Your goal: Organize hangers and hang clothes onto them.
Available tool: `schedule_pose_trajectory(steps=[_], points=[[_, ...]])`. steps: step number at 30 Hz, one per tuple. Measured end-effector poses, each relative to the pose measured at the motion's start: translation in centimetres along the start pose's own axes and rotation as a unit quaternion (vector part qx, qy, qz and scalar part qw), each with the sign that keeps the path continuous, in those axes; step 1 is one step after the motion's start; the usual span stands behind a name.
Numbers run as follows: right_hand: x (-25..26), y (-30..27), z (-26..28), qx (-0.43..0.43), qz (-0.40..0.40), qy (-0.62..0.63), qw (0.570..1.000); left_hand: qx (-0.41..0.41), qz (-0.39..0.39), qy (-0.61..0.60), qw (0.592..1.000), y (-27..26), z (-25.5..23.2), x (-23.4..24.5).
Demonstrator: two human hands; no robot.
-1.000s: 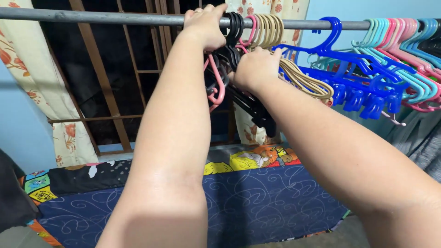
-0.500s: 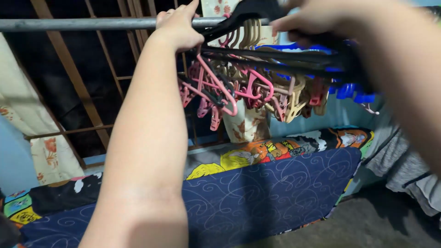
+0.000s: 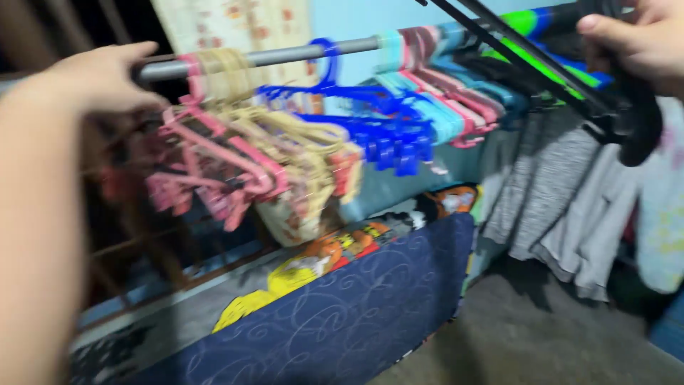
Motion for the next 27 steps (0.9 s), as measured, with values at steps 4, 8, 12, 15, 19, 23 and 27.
schedule_pose_trajectory(steps=[4, 8, 12, 15, 19, 23, 27], points=[[1.9, -3.1, 2.0, -0.013, -0.132, -0.222, 0.966, -0.033, -0.005, 0.075, 0.997, 1.1, -6.8, 4.0], [9.2, -2.9, -3.7, 0.176, -0.181, -0.521, 0.815, -0.098, -0.036, 0.064, 0.993, 3.5, -20.5, 9.3], [15.3, -2.6, -8.7, 0.128, -0.198, -0.427, 0.873, -0.170, -0.013, -0.003, 0.985, 7.1, -33.5, 10.7], [19.3, -2.7, -10.6, 0.043, -0.215, -0.376, 0.900, -0.202, -0.032, 0.062, 0.977, 8.1, -43.7, 12.1], [28.6, -1.9, -17.7, 0.043, -0.229, -0.265, 0.936, -0.271, -0.057, 0.078, 0.958, 13.6, -56.2, 10.2], [36.6, -0.8, -22.7, -0.023, -0.231, -0.148, 0.961, -0.264, -0.064, 0.046, 0.961, 19.0, -66.9, 8.4], [37.6, 0.0, -24.2, -0.119, -0.193, -0.138, 0.964, -0.246, -0.020, 0.029, 0.969, 23.7, -75.0, 6.3]])
Point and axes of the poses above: each hand's wrist, its own y-axis towards the middle knuckle, its own x-axis out of the back of the hand, z = x × y, the point moved 1 cm from there along y, towards the middle knuckle, and after that the axes turned 12 degrees about y, right-handed, at the moved point
